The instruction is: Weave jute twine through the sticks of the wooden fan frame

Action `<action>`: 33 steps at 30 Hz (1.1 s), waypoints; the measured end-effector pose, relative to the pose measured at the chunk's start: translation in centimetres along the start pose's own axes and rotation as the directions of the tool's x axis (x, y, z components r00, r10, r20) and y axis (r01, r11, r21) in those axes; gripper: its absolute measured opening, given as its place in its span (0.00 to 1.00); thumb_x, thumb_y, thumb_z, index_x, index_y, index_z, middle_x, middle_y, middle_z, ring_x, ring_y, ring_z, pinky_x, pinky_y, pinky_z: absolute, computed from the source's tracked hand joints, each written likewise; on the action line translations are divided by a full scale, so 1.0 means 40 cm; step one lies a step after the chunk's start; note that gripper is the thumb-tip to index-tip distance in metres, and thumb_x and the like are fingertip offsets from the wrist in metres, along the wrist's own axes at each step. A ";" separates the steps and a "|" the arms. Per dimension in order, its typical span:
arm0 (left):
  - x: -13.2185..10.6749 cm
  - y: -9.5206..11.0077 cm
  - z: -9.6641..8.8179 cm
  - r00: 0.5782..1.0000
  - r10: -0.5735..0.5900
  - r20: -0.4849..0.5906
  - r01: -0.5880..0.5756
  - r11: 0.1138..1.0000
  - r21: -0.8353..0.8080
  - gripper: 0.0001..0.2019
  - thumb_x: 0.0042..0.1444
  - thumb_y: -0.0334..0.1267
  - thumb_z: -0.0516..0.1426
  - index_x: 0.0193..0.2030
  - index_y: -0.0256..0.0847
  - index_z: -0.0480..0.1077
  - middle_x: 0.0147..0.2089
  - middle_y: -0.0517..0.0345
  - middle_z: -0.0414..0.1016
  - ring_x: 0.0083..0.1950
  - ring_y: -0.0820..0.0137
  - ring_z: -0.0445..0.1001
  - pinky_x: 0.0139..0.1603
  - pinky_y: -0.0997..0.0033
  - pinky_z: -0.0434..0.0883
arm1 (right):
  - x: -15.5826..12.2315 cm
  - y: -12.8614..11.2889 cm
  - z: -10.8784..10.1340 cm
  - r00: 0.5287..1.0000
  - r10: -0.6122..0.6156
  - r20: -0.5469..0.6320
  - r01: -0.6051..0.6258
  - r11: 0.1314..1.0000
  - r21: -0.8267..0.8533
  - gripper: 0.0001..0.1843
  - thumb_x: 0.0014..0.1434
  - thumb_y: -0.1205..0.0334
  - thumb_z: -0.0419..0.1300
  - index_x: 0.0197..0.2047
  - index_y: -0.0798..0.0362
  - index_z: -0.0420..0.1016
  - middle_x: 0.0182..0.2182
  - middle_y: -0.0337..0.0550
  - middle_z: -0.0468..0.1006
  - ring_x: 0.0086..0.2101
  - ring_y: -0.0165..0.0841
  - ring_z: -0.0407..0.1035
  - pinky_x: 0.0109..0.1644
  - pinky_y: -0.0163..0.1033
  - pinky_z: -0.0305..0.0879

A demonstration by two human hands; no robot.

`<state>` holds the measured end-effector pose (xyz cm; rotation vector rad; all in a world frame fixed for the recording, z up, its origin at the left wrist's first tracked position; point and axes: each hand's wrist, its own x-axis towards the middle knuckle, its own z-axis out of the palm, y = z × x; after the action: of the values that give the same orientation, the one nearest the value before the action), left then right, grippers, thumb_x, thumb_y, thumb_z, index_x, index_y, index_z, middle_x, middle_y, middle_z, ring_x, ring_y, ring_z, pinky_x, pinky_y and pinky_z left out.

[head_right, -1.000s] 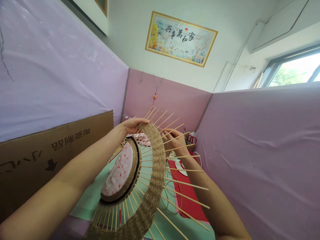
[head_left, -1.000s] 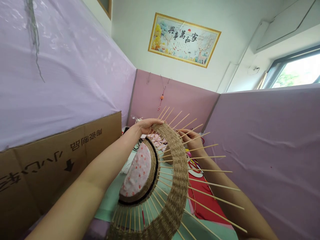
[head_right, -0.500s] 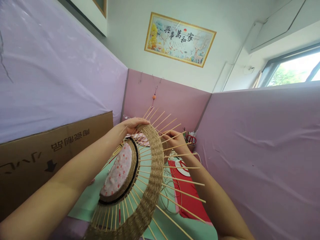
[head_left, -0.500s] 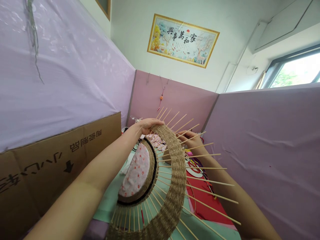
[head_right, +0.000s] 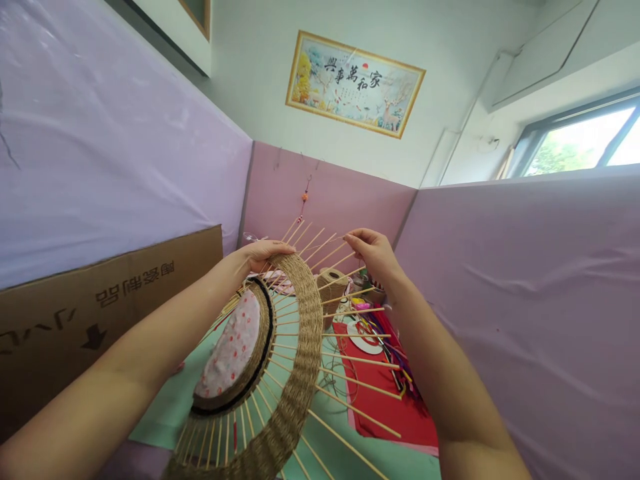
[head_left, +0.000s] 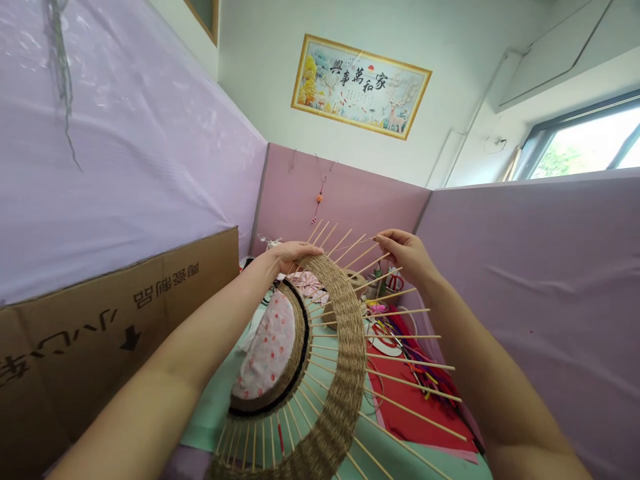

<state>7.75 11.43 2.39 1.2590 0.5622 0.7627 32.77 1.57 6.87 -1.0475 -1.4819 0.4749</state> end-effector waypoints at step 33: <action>-0.008 -0.003 -0.036 0.999 0.021 0.049 -0.019 0.998 -0.059 0.06 0.51 0.29 0.64 0.36 0.32 0.73 0.31 0.53 0.80 0.30 0.71 0.79 0.34 0.72 0.77 | -0.169 0.128 0.048 0.958 0.203 0.201 -0.214 0.976 0.037 0.12 0.45 0.55 0.69 0.27 0.55 0.77 0.24 0.39 0.74 0.25 0.28 0.64 0.30 0.35 0.58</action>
<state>6.47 12.06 1.95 1.2280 0.4849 0.7577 31.97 -0.82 -1.45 -1.1425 -1.5264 0.7865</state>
